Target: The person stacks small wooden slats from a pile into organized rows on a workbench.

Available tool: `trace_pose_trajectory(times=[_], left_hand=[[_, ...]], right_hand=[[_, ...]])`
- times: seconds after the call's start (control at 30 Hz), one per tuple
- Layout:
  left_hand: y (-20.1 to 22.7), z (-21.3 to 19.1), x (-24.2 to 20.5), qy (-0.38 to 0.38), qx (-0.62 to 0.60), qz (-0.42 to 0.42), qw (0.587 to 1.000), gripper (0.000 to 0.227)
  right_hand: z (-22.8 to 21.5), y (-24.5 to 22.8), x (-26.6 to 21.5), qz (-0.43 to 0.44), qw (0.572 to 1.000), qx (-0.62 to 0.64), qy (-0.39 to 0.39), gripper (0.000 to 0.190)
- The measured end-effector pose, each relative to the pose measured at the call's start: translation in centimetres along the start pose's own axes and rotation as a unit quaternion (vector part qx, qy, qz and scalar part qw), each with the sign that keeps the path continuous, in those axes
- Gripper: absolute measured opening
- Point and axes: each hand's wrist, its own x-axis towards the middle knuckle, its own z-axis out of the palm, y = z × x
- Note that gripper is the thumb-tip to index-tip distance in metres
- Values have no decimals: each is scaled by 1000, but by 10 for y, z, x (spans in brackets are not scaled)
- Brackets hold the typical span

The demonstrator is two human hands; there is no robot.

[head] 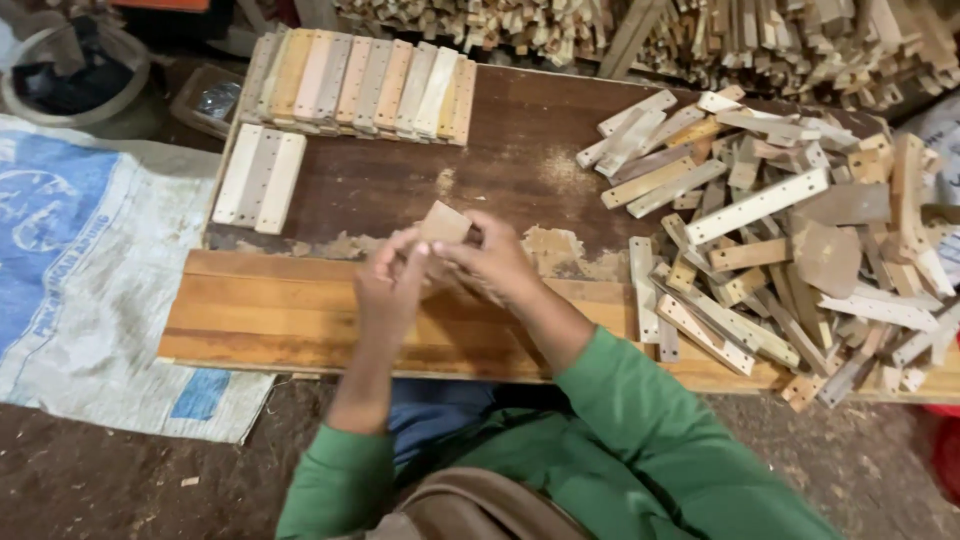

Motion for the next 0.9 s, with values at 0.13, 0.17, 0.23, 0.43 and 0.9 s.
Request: trace_pose_trajectory(times=[0.13, 0.17, 0.23, 0.43, 0.9], left_hand=[[8, 58, -38, -11, -187, -153, 970, 25], [6, 75, -52, -18, -202, -130, 971, 22], [1, 107, -69, -78, -199, -130, 968, 19], [32, 170, -91, -217, -80, 51, 971, 34], [43, 312, -38, -129, -50, 302, 943, 29]], right_hand=[[-32, 21, -51, -23, 981, 132, 140, 27], [-38, 21, -71, -40, 978, 119, 165, 26], [-72, 45, -91, -80, 966, 70, 237, 14], [-138, -31, -143, -151, 906, 71, 388, 4], [-208, -3, -185, -177, 874, 100, 442, 41]])
